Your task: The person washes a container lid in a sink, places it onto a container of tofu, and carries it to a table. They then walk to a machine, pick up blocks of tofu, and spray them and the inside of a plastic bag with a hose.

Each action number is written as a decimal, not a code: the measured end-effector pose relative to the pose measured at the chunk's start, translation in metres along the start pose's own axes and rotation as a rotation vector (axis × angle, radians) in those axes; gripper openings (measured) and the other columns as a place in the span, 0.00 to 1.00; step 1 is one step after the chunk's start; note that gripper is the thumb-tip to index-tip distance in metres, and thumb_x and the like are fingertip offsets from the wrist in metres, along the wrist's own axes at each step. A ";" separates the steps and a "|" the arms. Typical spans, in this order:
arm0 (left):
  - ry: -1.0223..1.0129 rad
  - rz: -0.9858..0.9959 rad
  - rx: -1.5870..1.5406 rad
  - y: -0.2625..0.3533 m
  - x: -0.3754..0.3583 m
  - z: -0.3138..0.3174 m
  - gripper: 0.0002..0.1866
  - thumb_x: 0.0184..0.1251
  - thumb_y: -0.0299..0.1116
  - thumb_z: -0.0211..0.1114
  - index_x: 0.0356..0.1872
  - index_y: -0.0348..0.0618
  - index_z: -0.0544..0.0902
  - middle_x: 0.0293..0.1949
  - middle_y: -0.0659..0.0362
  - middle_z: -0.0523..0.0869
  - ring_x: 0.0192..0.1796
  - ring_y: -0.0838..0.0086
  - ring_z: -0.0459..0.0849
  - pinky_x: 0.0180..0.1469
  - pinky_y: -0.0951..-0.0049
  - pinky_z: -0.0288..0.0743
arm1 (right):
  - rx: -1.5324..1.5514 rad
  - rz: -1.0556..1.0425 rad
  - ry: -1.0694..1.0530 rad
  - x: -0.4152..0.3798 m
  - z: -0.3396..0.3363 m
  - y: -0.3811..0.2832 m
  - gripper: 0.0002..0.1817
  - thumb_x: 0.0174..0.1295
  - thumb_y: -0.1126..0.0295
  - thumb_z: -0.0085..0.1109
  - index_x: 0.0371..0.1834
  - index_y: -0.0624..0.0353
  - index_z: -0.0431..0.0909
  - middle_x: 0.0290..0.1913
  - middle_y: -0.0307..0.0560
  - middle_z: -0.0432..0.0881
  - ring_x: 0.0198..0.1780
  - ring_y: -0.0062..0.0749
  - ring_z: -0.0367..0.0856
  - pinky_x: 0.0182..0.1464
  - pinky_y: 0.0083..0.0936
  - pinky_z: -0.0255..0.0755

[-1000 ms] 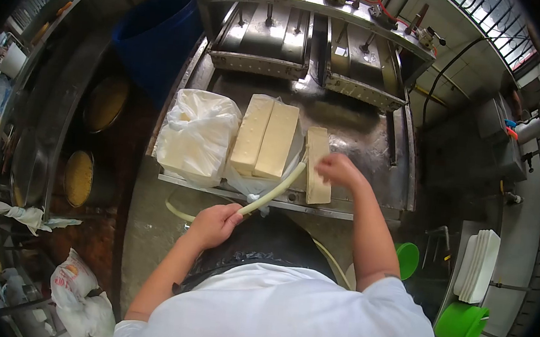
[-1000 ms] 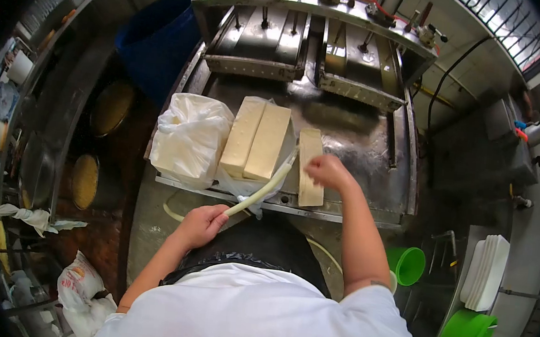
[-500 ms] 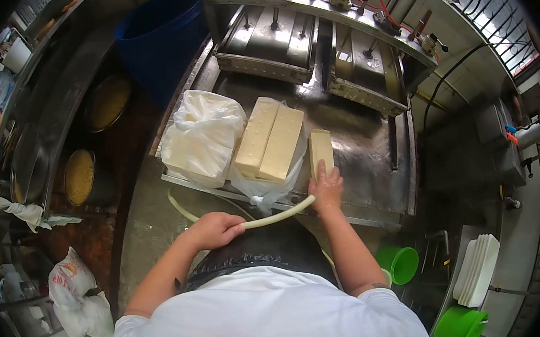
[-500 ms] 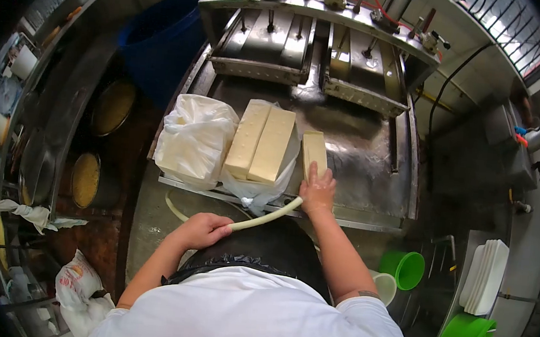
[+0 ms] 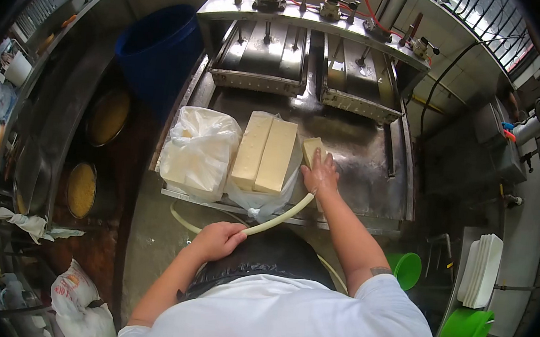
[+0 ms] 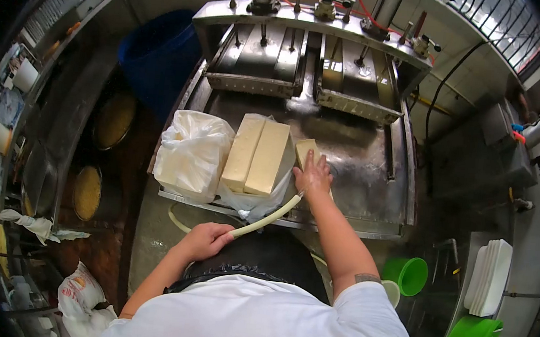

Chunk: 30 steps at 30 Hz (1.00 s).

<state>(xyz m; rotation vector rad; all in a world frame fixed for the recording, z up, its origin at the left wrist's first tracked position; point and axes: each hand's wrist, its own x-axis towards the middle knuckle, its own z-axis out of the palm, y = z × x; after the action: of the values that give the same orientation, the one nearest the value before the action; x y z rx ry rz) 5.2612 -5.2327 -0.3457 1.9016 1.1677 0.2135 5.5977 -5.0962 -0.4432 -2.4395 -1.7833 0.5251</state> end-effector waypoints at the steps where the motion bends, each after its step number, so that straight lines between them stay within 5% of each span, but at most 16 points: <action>1: -0.007 0.003 0.016 0.001 0.000 -0.001 0.16 0.81 0.42 0.61 0.56 0.44 0.88 0.44 0.46 0.91 0.48 0.48 0.89 0.52 0.56 0.82 | 0.005 -0.001 0.002 0.010 0.002 -0.001 0.48 0.73 0.41 0.61 0.92 0.41 0.51 0.87 0.65 0.53 0.85 0.67 0.57 0.78 0.65 0.61; 7: 0.056 -0.010 -0.029 0.014 0.004 -0.005 0.15 0.81 0.41 0.61 0.55 0.42 0.88 0.40 0.45 0.90 0.46 0.48 0.89 0.50 0.56 0.81 | 0.024 -0.194 0.069 0.062 0.016 -0.009 0.41 0.78 0.44 0.54 0.88 0.48 0.57 0.89 0.60 0.52 0.89 0.64 0.48 0.81 0.67 0.56; 9: 0.051 -0.023 -0.023 0.015 0.003 -0.007 0.15 0.81 0.41 0.61 0.55 0.42 0.87 0.40 0.45 0.89 0.45 0.48 0.89 0.49 0.56 0.81 | 0.015 -0.381 0.262 0.070 0.030 -0.002 0.30 0.77 0.52 0.58 0.77 0.52 0.73 0.80 0.58 0.70 0.83 0.62 0.63 0.81 0.62 0.60; 10: 0.049 -0.034 -0.022 0.015 0.003 -0.008 0.15 0.81 0.41 0.61 0.54 0.42 0.87 0.39 0.45 0.89 0.45 0.48 0.89 0.49 0.56 0.81 | 0.017 -0.384 0.260 0.076 0.036 0.003 0.30 0.77 0.52 0.58 0.77 0.52 0.73 0.80 0.58 0.70 0.83 0.62 0.63 0.81 0.62 0.60; 12: 0.062 -0.041 -0.019 0.013 0.002 -0.008 0.15 0.81 0.40 0.61 0.55 0.42 0.87 0.39 0.46 0.89 0.45 0.49 0.89 0.49 0.56 0.81 | 0.246 -0.584 0.493 0.085 0.036 0.010 0.18 0.70 0.60 0.65 0.58 0.54 0.87 0.65 0.53 0.85 0.70 0.58 0.77 0.76 0.55 0.68; 15: 0.101 -0.031 -0.026 0.014 0.000 -0.007 0.14 0.81 0.40 0.61 0.55 0.42 0.87 0.40 0.46 0.89 0.44 0.49 0.88 0.48 0.56 0.81 | 0.342 -0.539 0.515 0.095 0.029 0.009 0.09 0.64 0.66 0.70 0.44 0.52 0.91 0.54 0.48 0.89 0.60 0.54 0.82 0.69 0.49 0.75; 30: 0.176 -0.019 -0.023 0.021 0.015 0.000 0.15 0.82 0.41 0.62 0.57 0.44 0.87 0.40 0.46 0.89 0.45 0.49 0.89 0.49 0.56 0.81 | 0.314 -0.555 0.339 0.123 0.016 0.011 0.05 0.65 0.69 0.65 0.40 0.51 0.88 0.49 0.47 0.87 0.56 0.56 0.82 0.60 0.47 0.77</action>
<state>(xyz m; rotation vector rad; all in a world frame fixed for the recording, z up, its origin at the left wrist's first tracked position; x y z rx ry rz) 5.2821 -5.2245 -0.3342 1.8806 1.2934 0.3890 5.6358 -4.9871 -0.4889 -1.6152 -1.9303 0.2851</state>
